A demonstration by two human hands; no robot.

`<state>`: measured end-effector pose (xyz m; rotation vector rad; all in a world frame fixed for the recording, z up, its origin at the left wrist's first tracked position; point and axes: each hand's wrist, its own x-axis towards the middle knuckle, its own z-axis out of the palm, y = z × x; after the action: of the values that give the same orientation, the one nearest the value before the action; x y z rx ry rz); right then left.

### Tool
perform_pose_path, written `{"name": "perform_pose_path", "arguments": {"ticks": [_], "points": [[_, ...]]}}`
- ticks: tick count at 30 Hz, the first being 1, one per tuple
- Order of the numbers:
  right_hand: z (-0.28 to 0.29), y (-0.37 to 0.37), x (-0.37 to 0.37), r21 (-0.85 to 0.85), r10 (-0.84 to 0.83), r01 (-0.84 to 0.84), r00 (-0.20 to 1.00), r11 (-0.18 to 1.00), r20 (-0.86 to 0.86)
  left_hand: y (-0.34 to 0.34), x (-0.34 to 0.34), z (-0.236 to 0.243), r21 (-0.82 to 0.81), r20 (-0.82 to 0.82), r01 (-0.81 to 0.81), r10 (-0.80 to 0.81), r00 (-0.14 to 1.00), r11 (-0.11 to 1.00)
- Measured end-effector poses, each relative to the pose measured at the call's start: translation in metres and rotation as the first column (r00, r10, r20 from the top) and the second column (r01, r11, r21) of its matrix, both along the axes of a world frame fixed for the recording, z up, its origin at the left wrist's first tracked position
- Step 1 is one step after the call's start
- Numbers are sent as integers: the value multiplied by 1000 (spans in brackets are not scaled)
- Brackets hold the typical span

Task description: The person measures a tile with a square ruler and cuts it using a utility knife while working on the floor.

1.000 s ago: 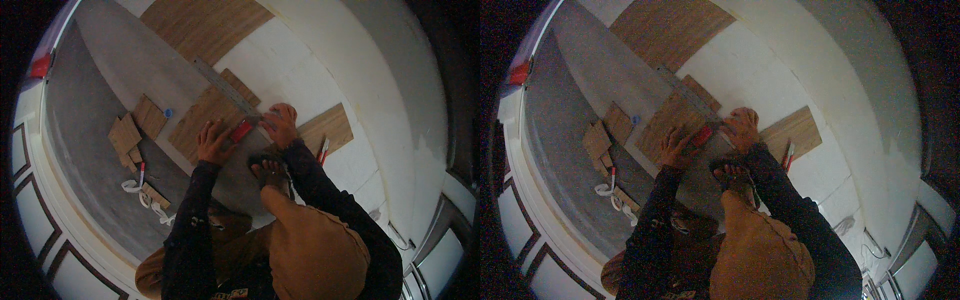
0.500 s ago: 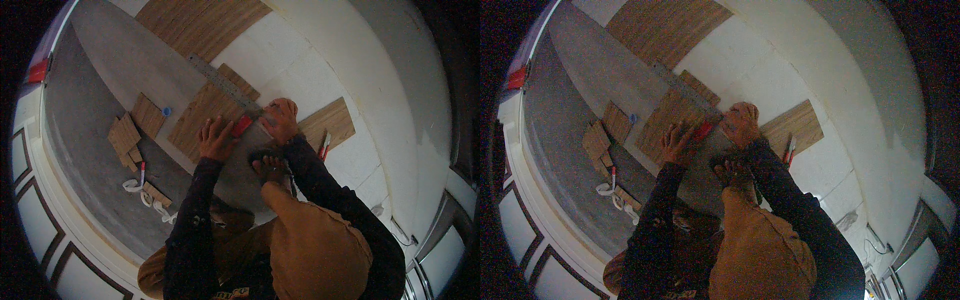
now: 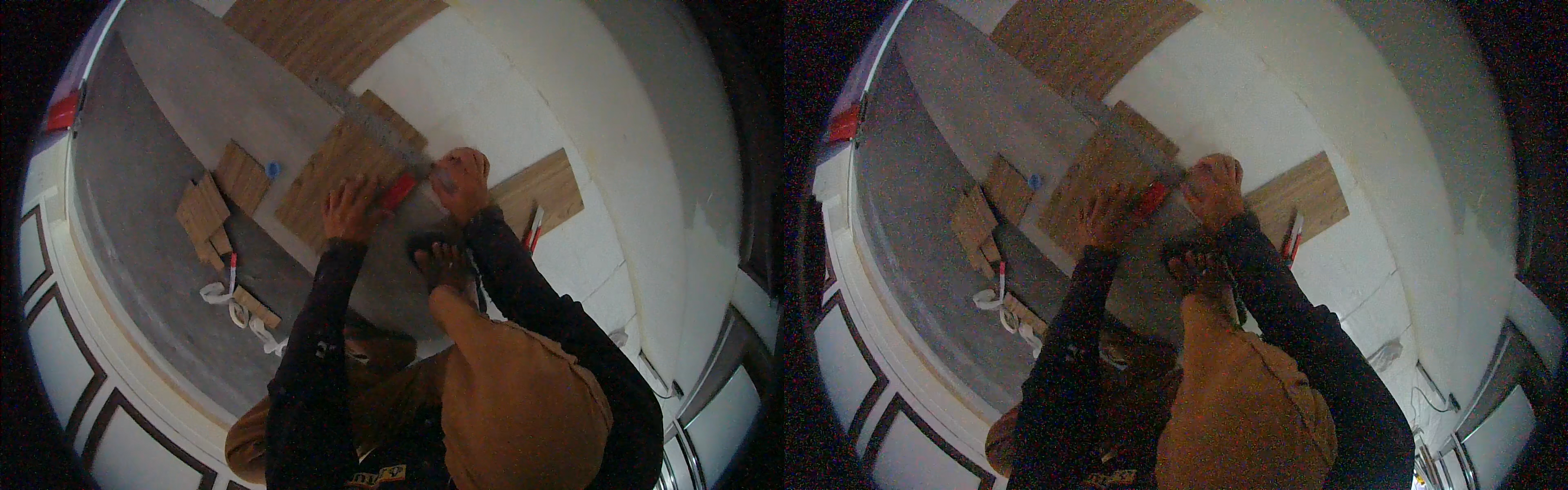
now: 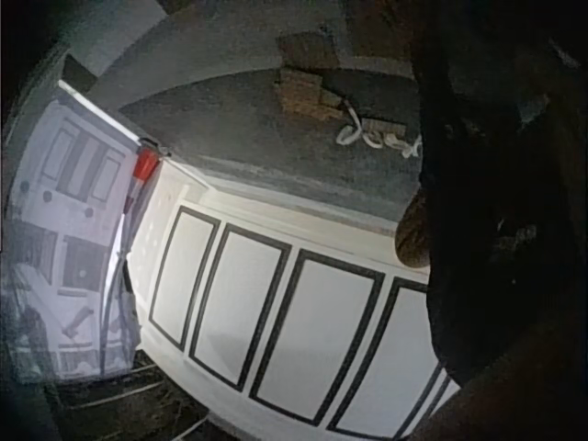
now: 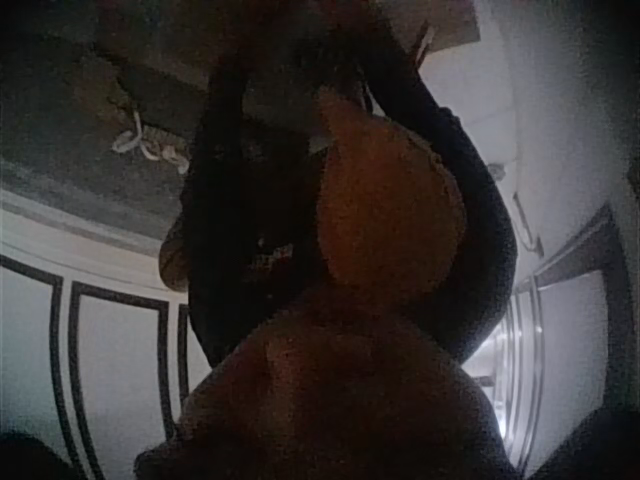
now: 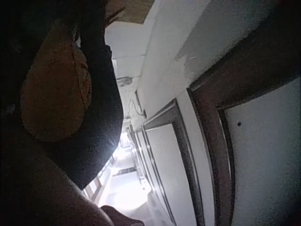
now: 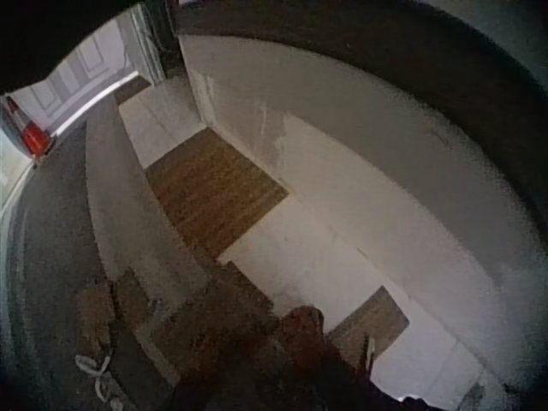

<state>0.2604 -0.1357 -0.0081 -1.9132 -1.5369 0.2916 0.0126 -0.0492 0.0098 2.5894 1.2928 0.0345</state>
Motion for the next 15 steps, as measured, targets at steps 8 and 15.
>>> {"name": "perform_pose_path", "arguments": {"ticks": [8, 15], "points": [[-4, 5, 1, 112, -53, 57, 998, 992, -41, 11, -1, -11, 9, 23, 44, -44, 999, 999], [-14, -1, 5, 89, -124, 130, 990, 988, -63, 1, 22, -6, 128, 38, -47, 43, 998, 991]]}}
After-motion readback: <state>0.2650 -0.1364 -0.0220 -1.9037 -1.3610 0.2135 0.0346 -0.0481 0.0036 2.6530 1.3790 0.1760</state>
